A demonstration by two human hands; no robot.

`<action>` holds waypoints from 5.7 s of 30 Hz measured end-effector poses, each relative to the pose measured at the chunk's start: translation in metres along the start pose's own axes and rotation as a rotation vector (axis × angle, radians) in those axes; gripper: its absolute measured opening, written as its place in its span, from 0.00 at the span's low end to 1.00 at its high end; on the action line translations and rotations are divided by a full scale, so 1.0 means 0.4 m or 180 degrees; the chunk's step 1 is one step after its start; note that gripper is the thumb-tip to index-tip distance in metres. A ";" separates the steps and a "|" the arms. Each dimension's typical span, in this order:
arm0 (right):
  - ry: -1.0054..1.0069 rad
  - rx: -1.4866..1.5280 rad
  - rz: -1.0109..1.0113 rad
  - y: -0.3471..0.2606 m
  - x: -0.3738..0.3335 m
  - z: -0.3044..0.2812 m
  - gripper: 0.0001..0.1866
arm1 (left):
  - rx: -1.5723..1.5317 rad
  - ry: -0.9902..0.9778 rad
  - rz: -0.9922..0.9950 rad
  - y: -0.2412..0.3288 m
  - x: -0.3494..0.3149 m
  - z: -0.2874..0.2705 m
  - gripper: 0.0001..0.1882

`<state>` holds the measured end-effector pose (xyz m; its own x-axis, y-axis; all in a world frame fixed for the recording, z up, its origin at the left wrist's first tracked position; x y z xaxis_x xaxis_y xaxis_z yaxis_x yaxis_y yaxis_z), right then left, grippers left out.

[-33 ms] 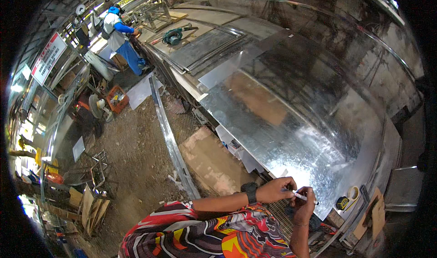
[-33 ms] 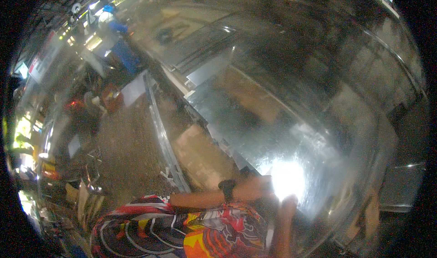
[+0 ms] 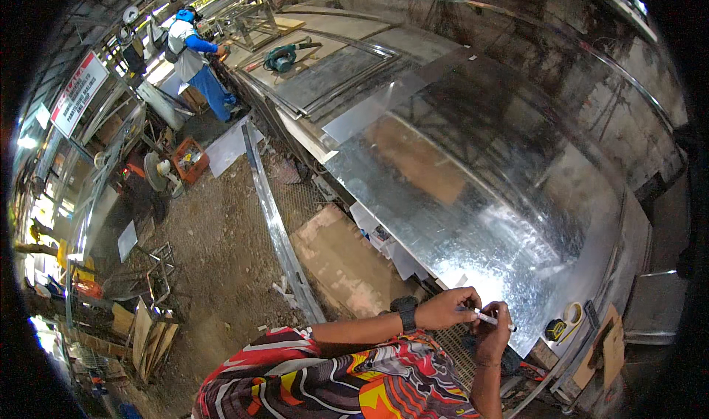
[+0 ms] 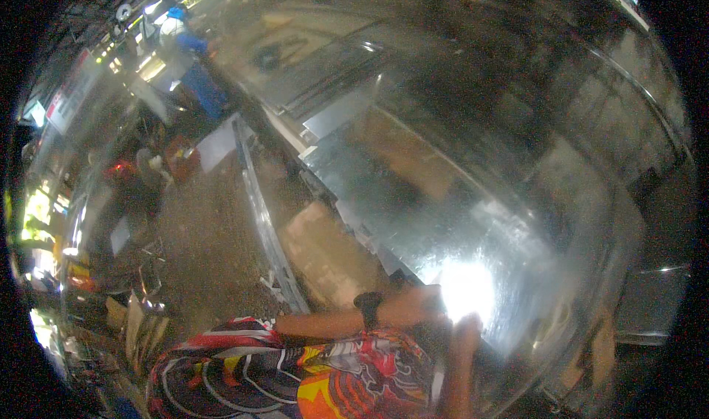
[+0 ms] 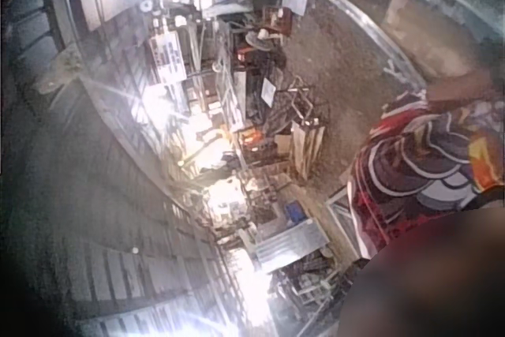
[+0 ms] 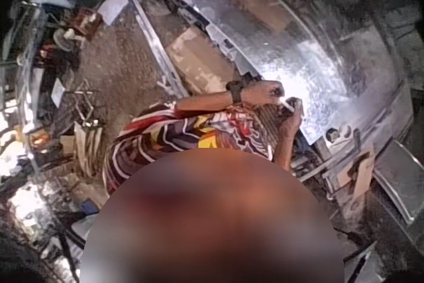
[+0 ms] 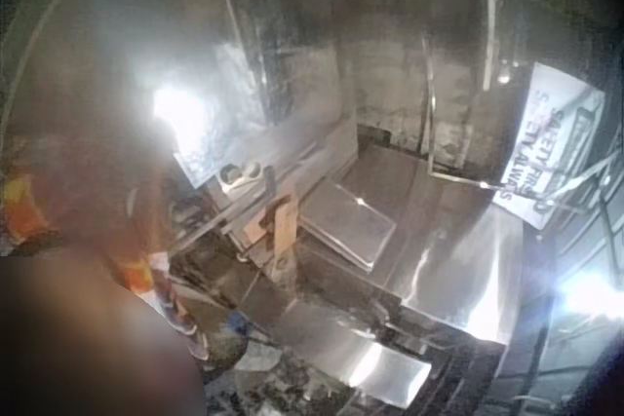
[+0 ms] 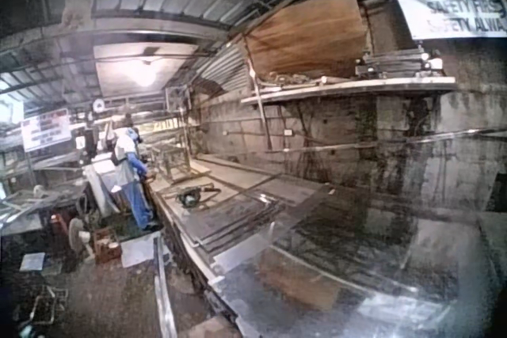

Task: The person measures and marks a large metal sheet using a tape measure, square ruler, and pencil. They draw straight lines and make measurement marks on the sheet's surface in a workshop setting.

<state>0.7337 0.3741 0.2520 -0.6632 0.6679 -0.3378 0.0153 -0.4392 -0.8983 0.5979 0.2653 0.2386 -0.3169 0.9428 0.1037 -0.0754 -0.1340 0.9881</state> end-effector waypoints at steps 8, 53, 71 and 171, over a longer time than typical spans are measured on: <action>-0.0650 -0.0699 0.0025 -0.008 0.027 -0.024 0.33 | 0.0665 0.0037 0.0336 0.036 0.040 0.039 0.13; 0.1393 -0.0347 -0.0609 0.368 0.185 -0.137 0.10 | 0.3329 0.0753 -0.0418 -0.133 0.066 -0.475 0.13; 0.2875 -0.1394 -0.0258 0.477 0.217 0.071 0.24 | 0.4329 -0.0437 0.0219 -0.493 0.336 -0.728 0.22; 0.2805 -0.2167 -0.1842 0.423 0.253 0.105 0.16 | 0.4263 -0.0321 0.0634 -0.484 0.335 -0.741 0.23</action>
<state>0.6377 0.3423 0.0777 0.0191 0.9483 0.3169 0.4463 0.2755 -0.8514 0.2897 0.3271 0.0274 -0.1400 0.9682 0.2073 0.9509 0.0731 0.3008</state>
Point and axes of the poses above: each hand's wrist, its own x-axis towards the middle knuckle, its own z-axis out of the palm, y = z × x, the point moved 2 cm from there along x, towards the middle knuckle, and after that the axes turned 1 degree about z, right-handed, at the moved point
